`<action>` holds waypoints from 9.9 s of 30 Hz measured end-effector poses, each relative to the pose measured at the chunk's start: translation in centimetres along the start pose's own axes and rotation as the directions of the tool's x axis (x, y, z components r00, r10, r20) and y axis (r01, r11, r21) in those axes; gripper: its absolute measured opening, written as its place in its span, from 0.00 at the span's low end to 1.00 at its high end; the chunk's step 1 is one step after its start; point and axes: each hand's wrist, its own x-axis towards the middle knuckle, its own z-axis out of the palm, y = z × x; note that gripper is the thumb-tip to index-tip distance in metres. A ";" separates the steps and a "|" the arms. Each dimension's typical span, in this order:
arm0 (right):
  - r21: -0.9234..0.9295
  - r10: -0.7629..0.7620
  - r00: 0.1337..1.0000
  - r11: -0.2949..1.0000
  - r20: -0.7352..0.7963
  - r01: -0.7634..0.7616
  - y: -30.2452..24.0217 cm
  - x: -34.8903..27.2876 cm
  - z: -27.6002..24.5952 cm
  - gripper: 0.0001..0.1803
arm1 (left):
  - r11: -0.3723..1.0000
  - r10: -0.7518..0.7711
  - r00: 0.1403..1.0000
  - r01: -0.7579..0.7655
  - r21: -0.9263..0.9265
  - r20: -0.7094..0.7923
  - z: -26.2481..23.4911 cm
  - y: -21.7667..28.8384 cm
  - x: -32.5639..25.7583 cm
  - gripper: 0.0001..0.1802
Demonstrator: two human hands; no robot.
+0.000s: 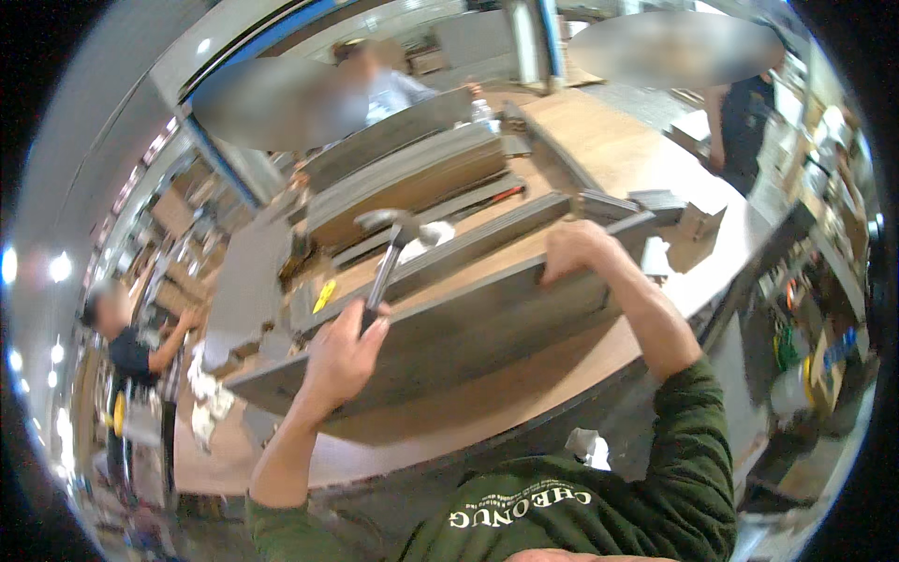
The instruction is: The person assembles large wooden furniture panels on a workbench by aligning sections, applying glue, and using a hammer and a cloth to join and clean the pieces alongside several other workers.
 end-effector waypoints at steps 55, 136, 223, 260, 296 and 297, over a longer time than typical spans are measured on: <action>0.462 0.200 0.952 -0.839 -0.231 0.288 -40.0 -16.2 27.0 0.31 | 0.901 -0.331 0.880 0.188 -0.390 -0.341 7.8 -41.2 -9.3 0.19; 0.933 0.860 0.510 0.210 -0.034 -0.292 -25.9 -25.1 28.9 0.11 | 0.856 -0.499 0.828 0.426 -0.292 -0.255 13.0 -43.1 -14.9 0.32; 0.244 -0.258 0.392 0.463 -0.883 0.852 34.3 -26.8 13.0 0.34 | 0.958 -0.030 0.968 -0.043 -0.284 -0.248 38.4 45.3 -5.1 0.07; 0.748 -0.309 0.826 0.357 -0.471 0.560 -56.6 7.3 27.9 0.36 | 0.436 -0.900 0.190 0.413 -0.800 -0.392 -1.1 -27.0 -41.2 0.11; 0.549 0.218 0.846 0.829 -0.487 0.103 -62.3 9.7 28.9 0.21 | 0.527 -0.729 0.392 0.845 -0.094 -0.561 -16.8 -77.9 -31.3 0.17; 0.533 0.207 0.843 0.839 -0.497 0.108 -62.0 9.5 29.0 0.21 | 0.529 -0.726 0.413 0.846 -0.062 -0.550 -17.2 -77.1 -32.0 0.16</action>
